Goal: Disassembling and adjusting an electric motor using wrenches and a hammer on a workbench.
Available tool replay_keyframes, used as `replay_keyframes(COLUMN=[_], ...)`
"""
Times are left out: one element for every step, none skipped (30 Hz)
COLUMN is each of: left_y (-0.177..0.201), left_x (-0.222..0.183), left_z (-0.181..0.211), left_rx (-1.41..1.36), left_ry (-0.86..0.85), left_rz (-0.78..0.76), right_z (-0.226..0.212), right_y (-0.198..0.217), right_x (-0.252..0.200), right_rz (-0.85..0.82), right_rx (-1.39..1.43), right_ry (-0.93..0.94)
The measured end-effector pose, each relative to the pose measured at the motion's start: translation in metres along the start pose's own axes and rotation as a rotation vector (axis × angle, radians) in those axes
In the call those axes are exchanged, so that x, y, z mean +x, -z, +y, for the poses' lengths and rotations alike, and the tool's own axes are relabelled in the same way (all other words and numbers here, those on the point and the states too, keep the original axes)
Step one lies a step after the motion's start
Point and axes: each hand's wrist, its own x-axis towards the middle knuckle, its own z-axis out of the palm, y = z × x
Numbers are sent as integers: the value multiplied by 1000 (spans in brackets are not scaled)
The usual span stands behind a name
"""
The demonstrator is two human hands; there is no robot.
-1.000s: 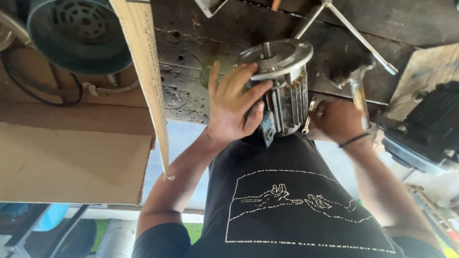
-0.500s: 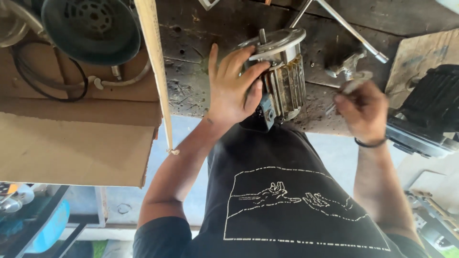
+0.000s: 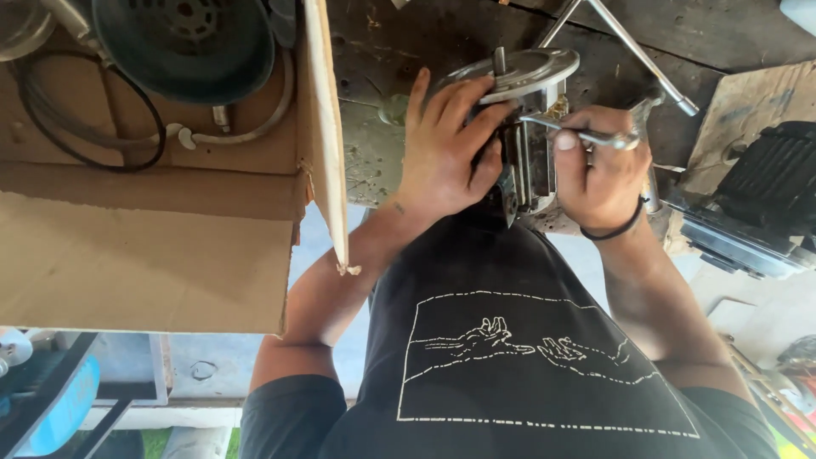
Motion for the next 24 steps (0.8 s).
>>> replay_keyframes(left_y=[-1,-2,-2,-2,-1,-1,-1,-2,-1,-1,0,1,0,-2,-2,-2,-1,-2,-3,-3,-4,-3,-3,-3], left_x=[0,-1,-1,0,0,0,0,1,1,2,3,3,3,3,1,0,0,1,0,0,-1,-1,-1,1], left_z=[-2,-3,-4,-4,-5,-5,-4,-4,-3,-3,-3,-3,-3,-2,-3,-4,-6,-7,-6,-6,-5,-4,-4,-5], left_rx=[0,0,-4,-7,-7,-8,-6,-4,-5,-17,-22,-16,-16,-16,-17,-19,-16,-12,-19,-25,-28,-28,-25,-23], left_ry=[-10,-21,-17,-15,-15,-14,-13,-12,-14,-15,-10,-7,-10,-13,-11,-8,-9,-9,-9,-9,-15,-9,-1,-5], left_rz=[4,8,5,-5,-14,-16,-18,-20,-19,-13,-5,-2,1,3,0,-11,-20,-19,-20,-21,-23,-35,-43,-41], right_z=[0,1,-1,-3,-5,0,5,10,15,19,24,24,23,23,24,24,24,22,18,14,9,5,1,1], right_y=[-1,-2,-1,0,0,-2,-3,-5,-6,-7,-10,-11,-11,-11,-7,-3,-1,-2,-1,-1,-1,-1,-2,-4], right_x=[2,4,6,7,9,10,11,12,13,15,17,21,21,22,17,11,8,6,2,-2,-1,1,5,2], right_rz=[1,2,-2,-25,-45,-46,-55,-64,-63,-53,-58,-63,48,168,167,173,186,186,148,107,113,71,25,29], right_rx=[-39,-78,-78,-59,-39,-37,68,175,173,459,751,754,875,992,991,803,612,615,481,348,346,253,162,161], right_ry=[83,165,160,112,66,64,-14,-91,-90,-415,-737,-733,-891,-1046,-1051,-763,-474,-473,-376,-279,-280,-148,-12,-9])
